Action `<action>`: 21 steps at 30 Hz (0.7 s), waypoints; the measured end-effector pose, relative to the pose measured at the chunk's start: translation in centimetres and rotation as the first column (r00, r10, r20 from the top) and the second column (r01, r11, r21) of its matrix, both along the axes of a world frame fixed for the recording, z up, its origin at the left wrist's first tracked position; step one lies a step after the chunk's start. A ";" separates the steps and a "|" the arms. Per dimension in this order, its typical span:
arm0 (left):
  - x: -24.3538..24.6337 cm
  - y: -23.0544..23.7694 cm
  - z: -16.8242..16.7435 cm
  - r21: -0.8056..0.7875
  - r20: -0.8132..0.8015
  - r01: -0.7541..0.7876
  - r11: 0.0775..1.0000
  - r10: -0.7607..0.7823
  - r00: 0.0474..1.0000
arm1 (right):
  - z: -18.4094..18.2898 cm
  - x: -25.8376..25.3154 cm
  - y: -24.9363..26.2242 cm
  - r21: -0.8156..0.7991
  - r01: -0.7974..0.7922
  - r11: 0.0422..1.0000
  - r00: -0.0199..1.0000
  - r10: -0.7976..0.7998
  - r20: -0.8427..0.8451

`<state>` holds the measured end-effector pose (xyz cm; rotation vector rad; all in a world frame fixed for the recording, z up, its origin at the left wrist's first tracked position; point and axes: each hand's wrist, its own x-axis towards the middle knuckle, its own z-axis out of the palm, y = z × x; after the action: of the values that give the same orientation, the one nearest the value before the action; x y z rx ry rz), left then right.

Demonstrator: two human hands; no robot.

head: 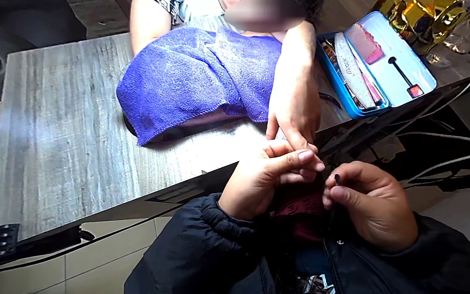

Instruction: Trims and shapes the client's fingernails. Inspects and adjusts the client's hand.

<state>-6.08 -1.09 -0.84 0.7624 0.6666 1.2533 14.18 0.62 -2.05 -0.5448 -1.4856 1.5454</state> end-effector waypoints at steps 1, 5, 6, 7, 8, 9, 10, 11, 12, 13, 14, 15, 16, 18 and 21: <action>0.2 0.0 -0.1 -0.007 0.017 -0.009 1.000 0.009 1.000 | -0.1 -0.2 -0.2 -0.024 0.006 1.000 1.000 -0.007 -0.013; 0.6 -0.1 -0.3 0.001 0.029 -0.051 0.999 0.051 0.998 | 0.3 -0.8 -0.3 -0.044 0.068 0.997 0.998 -0.068 0.007; 0.7 -0.1 -0.4 0.004 0.045 -0.056 0.998 0.056 0.997 | 0.3 -0.9 -0.3 -0.052 0.075 0.996 0.997 -0.074 0.006; 0.7 -0.1 -0.4 0.008 0.063 -0.054 0.999 0.053 0.997 | 0.3 -1.0 -0.4 -0.064 0.079 0.995 0.997 -0.079 0.000; 0.7 -0.1 -0.6 0.011 0.079 -0.051 0.999 0.050 0.996 | 0.3 -1.0 -0.4 -0.080 0.083 0.993 0.996 -0.084 -0.010; 0.8 -0.1 -0.6 0.011 0.097 -0.049 0.999 0.048 0.994 | 0.3 -1.0 -0.5 -0.099 0.085 0.992 0.996 -0.087 -0.018; 0.8 -0.1 -0.7 0.012 0.116 -0.047 0.999 0.045 0.992 | 0.3 -1.0 -0.6 -0.120 0.086 0.989 0.996 -0.090 -0.026; 0.9 -0.1 -0.8 0.013 0.130 -0.041 0.999 0.039 0.991 | 0.3 -1.0 -0.6 -0.138 0.082 0.987 0.995 -0.088 -0.035; 0.9 -0.1 -0.9 0.017 0.139 -0.030 0.999 0.027 0.990 | 0.3 -1.0 -0.6 -0.151 0.071 0.986 0.996 -0.079 -0.047; 0.9 0.0 -1.0 0.024 0.143 -0.021 0.999 0.018 0.990 | 0.2 -1.0 -0.6 -0.158 0.063 0.985 0.996 -0.073 -0.058; 0.9 0.0 -1.0 0.033 0.150 -0.017 0.999 0.012 0.989 | 0.2 -1.1 -0.5 -0.161 0.059 0.985 0.995 -0.071 -0.066; 0.9 0.1 -1.1 0.041 0.156 -0.017 0.999 0.010 0.988 | 0.2 -1.1 -0.5 -0.160 0.061 0.985 0.995 -0.072 -0.070; 1.0 0.1 -1.1 0.044 0.159 -0.020 0.999 0.013 0.987 | 0.2 -1.2 -0.5 -0.157 0.066 0.985 0.995 -0.078 -0.070; 1.0 0.1 -1.1 0.048 0.162 -0.027 0.998 0.019 0.987 | 0.3 -1.2 -0.4 -0.136 0.082 0.987 0.994 -0.091 -0.061; 1.1 0.1 -1.1 0.046 0.164 -0.032 0.998 0.024 0.986 | 0.3 -1.2 -0.4 -0.078 0.109 0.991 0.993 -0.111 -0.029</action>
<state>-5.00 -0.97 -1.94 0.6830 0.5164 1.3456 12.98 0.23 -1.80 -0.6323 -1.3536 1.5225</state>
